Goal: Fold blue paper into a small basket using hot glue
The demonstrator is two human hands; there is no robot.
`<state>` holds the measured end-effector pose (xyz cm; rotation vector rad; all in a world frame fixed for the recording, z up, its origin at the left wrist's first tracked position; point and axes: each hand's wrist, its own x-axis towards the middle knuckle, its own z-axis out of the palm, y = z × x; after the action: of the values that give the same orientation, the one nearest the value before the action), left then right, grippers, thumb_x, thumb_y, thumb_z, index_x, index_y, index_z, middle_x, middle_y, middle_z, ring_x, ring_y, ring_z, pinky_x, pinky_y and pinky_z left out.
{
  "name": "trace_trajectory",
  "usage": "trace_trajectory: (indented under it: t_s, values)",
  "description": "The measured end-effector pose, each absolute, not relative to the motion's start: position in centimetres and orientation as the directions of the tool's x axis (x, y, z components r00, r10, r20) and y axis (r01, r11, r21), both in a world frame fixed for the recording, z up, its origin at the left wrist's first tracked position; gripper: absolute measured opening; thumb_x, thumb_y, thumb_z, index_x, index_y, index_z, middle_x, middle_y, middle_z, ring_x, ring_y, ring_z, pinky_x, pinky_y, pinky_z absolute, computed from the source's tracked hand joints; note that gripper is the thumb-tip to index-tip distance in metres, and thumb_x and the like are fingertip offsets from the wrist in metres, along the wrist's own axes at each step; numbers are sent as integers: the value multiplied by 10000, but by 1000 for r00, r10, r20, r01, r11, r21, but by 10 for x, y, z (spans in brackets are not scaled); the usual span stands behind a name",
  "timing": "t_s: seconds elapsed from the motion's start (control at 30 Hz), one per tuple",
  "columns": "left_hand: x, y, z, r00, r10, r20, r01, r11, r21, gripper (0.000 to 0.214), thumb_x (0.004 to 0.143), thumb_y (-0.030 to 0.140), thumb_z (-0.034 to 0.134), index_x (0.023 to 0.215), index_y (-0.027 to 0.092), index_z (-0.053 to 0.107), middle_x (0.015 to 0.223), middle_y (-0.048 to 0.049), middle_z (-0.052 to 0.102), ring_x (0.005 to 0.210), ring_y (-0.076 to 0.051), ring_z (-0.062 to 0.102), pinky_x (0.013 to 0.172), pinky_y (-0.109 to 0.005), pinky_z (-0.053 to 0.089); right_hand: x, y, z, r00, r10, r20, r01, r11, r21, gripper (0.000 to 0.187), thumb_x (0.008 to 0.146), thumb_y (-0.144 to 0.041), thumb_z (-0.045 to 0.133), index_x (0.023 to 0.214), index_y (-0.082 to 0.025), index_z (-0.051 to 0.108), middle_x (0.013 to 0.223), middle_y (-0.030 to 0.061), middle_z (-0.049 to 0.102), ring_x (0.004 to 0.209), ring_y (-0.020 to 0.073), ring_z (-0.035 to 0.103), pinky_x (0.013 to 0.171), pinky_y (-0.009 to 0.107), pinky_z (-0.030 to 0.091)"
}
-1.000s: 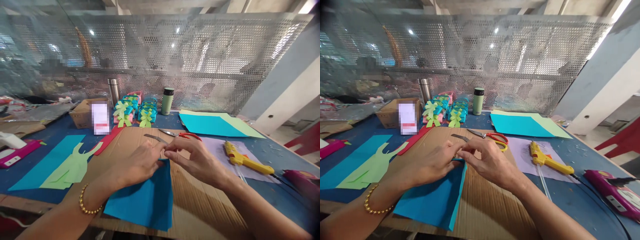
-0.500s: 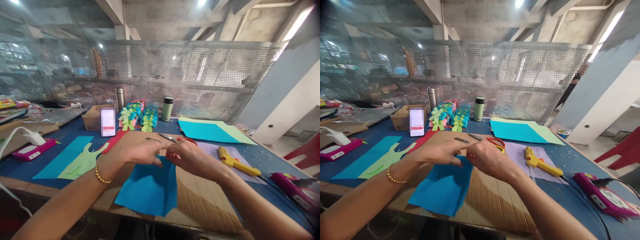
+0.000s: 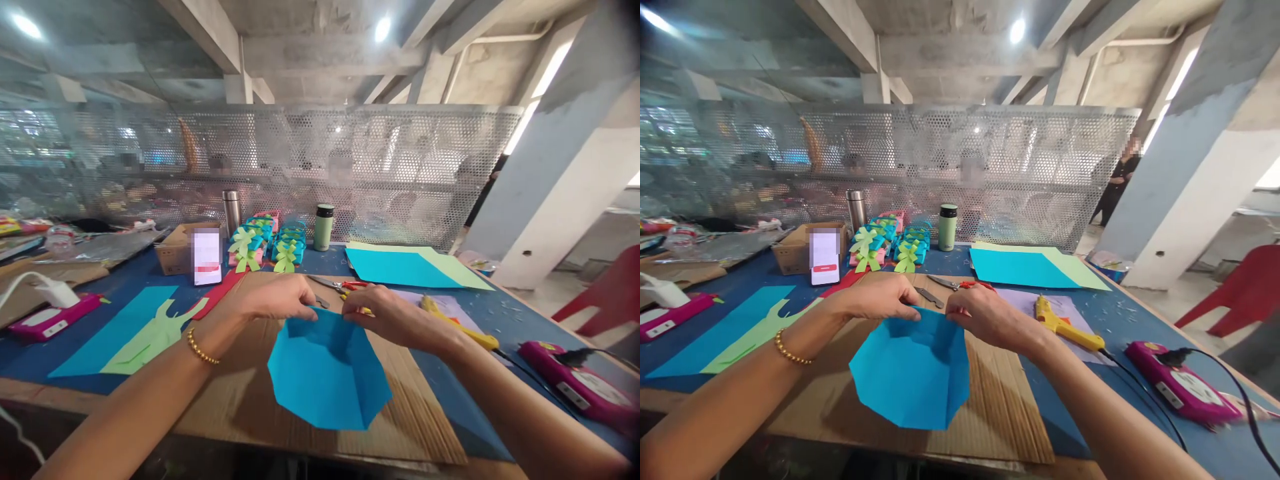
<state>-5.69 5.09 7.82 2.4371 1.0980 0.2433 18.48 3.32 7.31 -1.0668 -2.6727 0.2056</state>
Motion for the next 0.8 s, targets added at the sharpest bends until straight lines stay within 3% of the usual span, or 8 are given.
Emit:
trace_trajectory:
  t_s: [0.27,0.33,0.4,0.5,0.63,0.67,0.73,0.8]
  values:
    - [-43,46,87,661,749,-41,736,-637,231,272,757,264,614,535,177,483,488,45,353,498,-104,272,512,-312,156,187,39,72,-752,659,-35,654,736,-175,177,925,-140,568,970,-151,738,932,75,758,863,191,684,752,286,463]
    - [-40,48,87,661,748,-52,741,-641,202,264,767,265,607,539,174,509,492,40,382,501,-106,283,516,-310,165,186,33,80,-764,644,-41,634,737,-232,188,931,-163,566,1003,-147,739,939,76,757,844,181,682,732,278,472]
    - [-40,51,85,674,737,-49,728,-651,215,245,766,256,596,546,174,530,500,39,400,499,-105,295,516,-306,167,189,26,91,-769,639,24,590,724,-358,201,945,-229,569,1028,-158,738,954,63,755,819,158,676,706,259,481]
    - [-45,58,75,689,725,-10,701,-663,262,270,756,264,596,519,178,498,488,39,383,477,-105,303,511,-313,146,197,17,113,-688,686,239,496,684,-535,239,953,-338,583,1031,-171,734,959,45,750,838,149,664,717,256,497]
    - [-55,69,55,674,739,-12,698,-632,337,329,798,374,610,543,193,508,498,20,453,469,-124,363,507,-326,129,214,17,136,-460,710,533,338,695,-634,296,945,-400,596,987,-127,703,823,40,719,746,132,658,703,269,531]
    - [-57,71,51,656,754,-23,716,-612,336,331,797,394,613,548,196,520,500,17,461,468,-127,373,505,-326,123,220,20,138,-403,716,571,374,698,-611,318,973,-400,549,1033,-119,685,836,47,715,736,126,655,699,267,536]
    - [-58,71,45,634,772,-42,737,-587,334,321,795,396,600,552,198,532,508,13,462,485,-132,378,506,-319,121,236,26,138,-352,777,523,630,609,-481,376,1039,-371,402,1138,-99,643,897,66,715,751,109,651,707,250,533]
    - [-58,68,44,640,764,-87,729,-567,385,294,789,365,575,555,196,519,518,19,435,499,-127,361,506,-302,135,255,29,130,-314,899,306,909,378,-177,403,1067,-303,300,1181,-111,636,980,72,717,830,96,655,762,231,517]
